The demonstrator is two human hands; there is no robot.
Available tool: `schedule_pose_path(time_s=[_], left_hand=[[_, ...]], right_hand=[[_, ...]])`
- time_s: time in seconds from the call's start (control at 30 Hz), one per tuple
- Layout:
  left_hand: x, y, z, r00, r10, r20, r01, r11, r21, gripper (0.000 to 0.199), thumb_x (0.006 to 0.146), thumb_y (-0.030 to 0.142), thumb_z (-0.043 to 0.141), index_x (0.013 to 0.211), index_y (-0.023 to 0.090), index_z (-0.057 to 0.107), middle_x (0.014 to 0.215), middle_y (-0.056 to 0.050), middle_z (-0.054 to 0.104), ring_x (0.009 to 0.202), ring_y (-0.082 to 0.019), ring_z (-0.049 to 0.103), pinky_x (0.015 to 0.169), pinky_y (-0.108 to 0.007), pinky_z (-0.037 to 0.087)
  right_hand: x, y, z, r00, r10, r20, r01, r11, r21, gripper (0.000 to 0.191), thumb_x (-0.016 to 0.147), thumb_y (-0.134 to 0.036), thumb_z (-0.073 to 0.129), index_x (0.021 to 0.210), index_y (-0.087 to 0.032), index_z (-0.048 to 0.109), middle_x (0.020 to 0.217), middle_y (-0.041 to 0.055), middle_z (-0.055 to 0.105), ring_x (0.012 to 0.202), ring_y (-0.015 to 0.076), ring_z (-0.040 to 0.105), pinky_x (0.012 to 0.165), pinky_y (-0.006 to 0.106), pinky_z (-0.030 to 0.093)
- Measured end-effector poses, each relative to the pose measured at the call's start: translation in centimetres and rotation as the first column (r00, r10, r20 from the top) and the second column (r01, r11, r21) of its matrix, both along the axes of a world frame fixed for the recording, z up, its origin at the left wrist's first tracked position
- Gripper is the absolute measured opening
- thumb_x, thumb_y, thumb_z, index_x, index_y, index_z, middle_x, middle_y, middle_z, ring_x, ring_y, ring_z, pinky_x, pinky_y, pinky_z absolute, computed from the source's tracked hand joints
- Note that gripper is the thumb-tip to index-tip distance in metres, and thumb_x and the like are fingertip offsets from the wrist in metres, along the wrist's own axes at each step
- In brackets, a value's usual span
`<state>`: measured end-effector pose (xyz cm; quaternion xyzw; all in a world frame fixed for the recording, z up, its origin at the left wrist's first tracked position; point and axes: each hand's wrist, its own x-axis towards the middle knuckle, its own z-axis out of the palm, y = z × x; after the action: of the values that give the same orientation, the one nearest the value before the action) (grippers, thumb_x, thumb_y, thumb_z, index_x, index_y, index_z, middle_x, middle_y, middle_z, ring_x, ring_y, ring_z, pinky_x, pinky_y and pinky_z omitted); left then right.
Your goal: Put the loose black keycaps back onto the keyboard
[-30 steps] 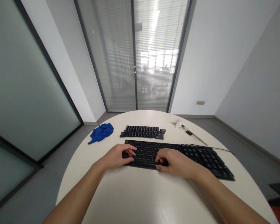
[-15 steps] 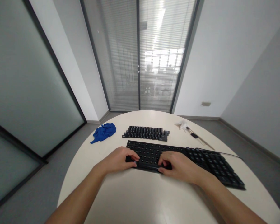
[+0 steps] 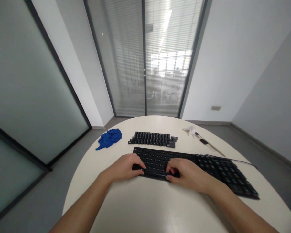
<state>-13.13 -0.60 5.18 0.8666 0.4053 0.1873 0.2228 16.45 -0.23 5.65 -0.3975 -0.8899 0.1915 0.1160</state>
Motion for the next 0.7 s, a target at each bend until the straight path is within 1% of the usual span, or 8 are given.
schedule_pose_path(time_s=[0.07,0.1,0.17,0.3,0.4,0.53,0.63,0.7], left_hand=[[0.0,0.1,0.1,0.999,-0.037,0.001,0.037,0.998,0.044,0.010,0.084,0.025,0.075,0.094,0.025,0.078,0.095,-0.002,0.075,0.092,-0.020,0.066,0.085,-0.029,0.049],[0.0,0.1,0.1,0.999,-0.046,0.005,0.045,0.998,0.046,0.009,0.085,0.026,0.075,0.093,0.025,0.078,0.095,-0.003,0.075,0.092,-0.020,0.066,0.085,-0.029,0.049],[0.0,0.2,0.1,0.999,-0.044,0.003,0.044,0.998,0.033,0.007,0.085,0.027,0.076,0.090,0.025,0.079,0.094,-0.002,0.074,0.089,-0.019,0.066,0.083,-0.028,0.049],[0.1,0.1,0.3,0.999,-0.023,-0.027,0.024,0.999,0.022,0.005,0.082,0.024,0.079,0.087,0.024,0.080,0.090,-0.001,0.073,0.085,-0.017,0.066,0.077,-0.025,0.047],[0.2,0.1,0.4,0.999,-0.022,-0.043,0.023,1.000,0.017,0.005,0.081,0.024,0.080,0.086,0.024,0.080,0.088,-0.001,0.073,0.083,-0.017,0.065,0.073,-0.024,0.046],[0.3,0.4,0.3,0.999,-0.016,-0.039,0.016,1.000,0.015,0.006,0.079,0.026,0.082,0.085,0.025,0.080,0.088,0.000,0.073,0.085,-0.017,0.065,0.074,-0.024,0.046],[0.3,0.5,0.3,0.999,-0.021,-0.044,0.020,1.000,-0.009,0.005,0.079,0.025,0.082,0.084,0.024,0.080,0.089,0.000,0.073,0.085,-0.017,0.066,0.074,-0.024,0.045],[0.3,0.4,0.2,0.998,-0.012,-0.059,0.010,0.999,-0.033,0.003,0.079,0.024,0.081,0.082,0.023,0.079,0.089,0.000,0.073,0.085,-0.017,0.066,0.073,-0.023,0.045]], right_hand=[[0.0,0.1,-0.1,1.000,-0.003,-0.001,0.003,1.000,0.005,0.007,0.080,-0.027,0.067,0.085,-0.022,0.068,0.078,-0.0001,0.065,0.071,0.0157,0.057,0.065,0.026,0.038],[0.1,0.1,-0.2,1.000,-0.001,-0.001,0.001,1.000,0.010,0.007,0.080,-0.027,0.067,0.085,-0.022,0.068,0.078,-0.0003,0.065,0.071,0.0156,0.057,0.065,0.026,0.038],[0.1,0.2,-0.3,1.000,0.010,0.000,-0.010,1.000,0.025,0.007,0.080,-0.027,0.067,0.085,-0.022,0.067,0.078,-0.0007,0.064,0.072,0.0155,0.057,0.066,0.026,0.038],[-0.2,0.1,-0.6,0.999,0.039,0.024,-0.041,0.996,0.078,0.009,0.083,-0.030,0.066,0.086,-0.021,0.065,0.079,-0.0003,0.064,0.072,0.0159,0.057,0.066,0.027,0.038],[-0.7,-0.2,-0.6,0.997,0.050,0.059,-0.059,0.985,0.160,0.012,0.084,-0.033,0.065,0.085,-0.020,0.063,0.084,0.0022,0.065,0.077,0.0184,0.059,0.069,0.029,0.039],[-1.8,-0.6,-0.9,0.995,0.067,0.070,-0.084,0.954,0.288,0.014,0.087,-0.034,0.062,0.090,-0.020,0.064,0.092,0.0059,0.067,0.086,0.0217,0.058,0.075,0.033,0.040],[-3.1,-1.2,-1.8,0.997,0.062,0.044,-0.074,0.926,0.371,0.015,0.090,-0.032,0.059,0.093,-0.019,0.065,0.094,0.0065,0.066,0.088,0.0222,0.056,0.076,0.034,0.040],[-4.0,-1.7,-2.6,0.999,0.040,0.016,-0.043,0.908,0.416,0.014,0.093,-0.031,0.057,0.095,-0.020,0.065,0.093,0.0060,0.065,0.087,0.0219,0.056,0.075,0.035,0.040]])
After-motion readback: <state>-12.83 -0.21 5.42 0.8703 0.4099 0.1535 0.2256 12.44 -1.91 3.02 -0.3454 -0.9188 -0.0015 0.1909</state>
